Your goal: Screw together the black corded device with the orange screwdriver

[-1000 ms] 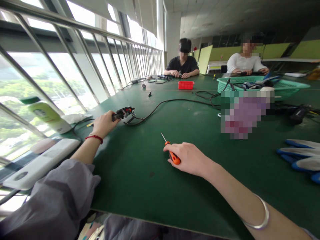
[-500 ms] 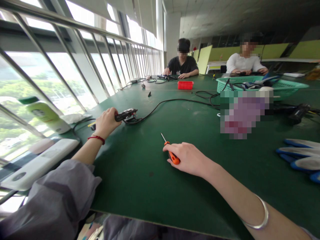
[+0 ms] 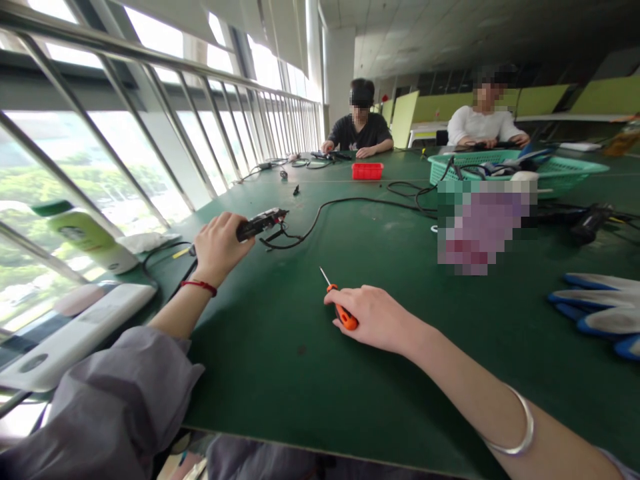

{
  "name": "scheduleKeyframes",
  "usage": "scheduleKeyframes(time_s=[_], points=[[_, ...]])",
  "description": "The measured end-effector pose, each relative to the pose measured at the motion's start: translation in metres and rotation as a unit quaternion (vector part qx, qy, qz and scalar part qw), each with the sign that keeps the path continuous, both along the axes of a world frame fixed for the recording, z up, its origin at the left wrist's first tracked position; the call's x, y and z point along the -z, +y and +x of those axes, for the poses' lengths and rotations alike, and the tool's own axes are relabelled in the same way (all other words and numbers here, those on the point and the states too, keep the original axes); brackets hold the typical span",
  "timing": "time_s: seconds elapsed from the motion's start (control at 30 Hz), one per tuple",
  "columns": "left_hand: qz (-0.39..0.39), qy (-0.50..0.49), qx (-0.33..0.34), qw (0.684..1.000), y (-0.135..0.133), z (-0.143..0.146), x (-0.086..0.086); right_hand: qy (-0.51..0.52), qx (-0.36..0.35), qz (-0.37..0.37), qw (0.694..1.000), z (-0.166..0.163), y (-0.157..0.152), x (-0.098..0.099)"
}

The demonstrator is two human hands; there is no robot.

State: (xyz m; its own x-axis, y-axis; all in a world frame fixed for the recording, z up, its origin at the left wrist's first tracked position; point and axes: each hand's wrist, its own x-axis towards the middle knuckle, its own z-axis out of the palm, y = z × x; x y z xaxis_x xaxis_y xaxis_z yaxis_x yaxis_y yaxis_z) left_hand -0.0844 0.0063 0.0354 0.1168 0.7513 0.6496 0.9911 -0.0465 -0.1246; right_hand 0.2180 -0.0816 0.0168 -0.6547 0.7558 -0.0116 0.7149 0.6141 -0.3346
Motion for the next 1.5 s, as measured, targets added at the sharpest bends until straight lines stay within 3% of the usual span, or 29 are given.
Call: scheduleKeyframes(time_s=[0.13, 0.27, 0.43, 0.53, 0.63, 0.73, 0.9, 1.17, 1.5], points=[[0.005, 0.028, 0.132, 0.991, -0.006, 0.035, 0.01, 0.004, -0.01, 0.011, 1.0, -0.002, -0.001, -0.002], [-0.014, 0.039, 0.264, 0.964, -0.013, 0.074, 0.026, 0.03, -0.063, 0.032, 0.997, -0.007, -0.006, -0.004], [-0.063, 0.043, 0.348, 0.934, -0.018, 0.104, 0.04, 0.04, -0.084, 0.045, 0.995, -0.01, -0.008, -0.003], [-0.112, 0.02, 0.338, 0.934, -0.015, 0.104, 0.04, 0.036, -0.077, 0.044, 0.995, -0.009, -0.007, -0.002], [-0.131, -0.026, 0.301, 0.944, -0.005, 0.086, 0.035, 0.032, -0.077, 0.044, 0.996, -0.008, -0.007, -0.002], [-0.129, -0.084, 0.206, 0.966, 0.01, 0.051, 0.031, 0.028, -0.075, 0.04, 0.996, -0.008, -0.007, -0.002], [-0.237, -0.009, 0.19, 0.953, 0.022, 0.009, 0.031, 0.024, -0.07, 0.035, 0.997, -0.006, -0.007, -0.002], [-0.243, 0.064, 0.176, 0.952, 0.014, 0.019, 0.023, 0.027, -0.073, 0.043, 0.996, -0.007, -0.007, -0.003], [-0.224, 0.058, 0.13, 0.964, 0.013, 0.031, 0.025, 0.06, -0.089, 0.05, 0.993, -0.007, -0.01, -0.004]])
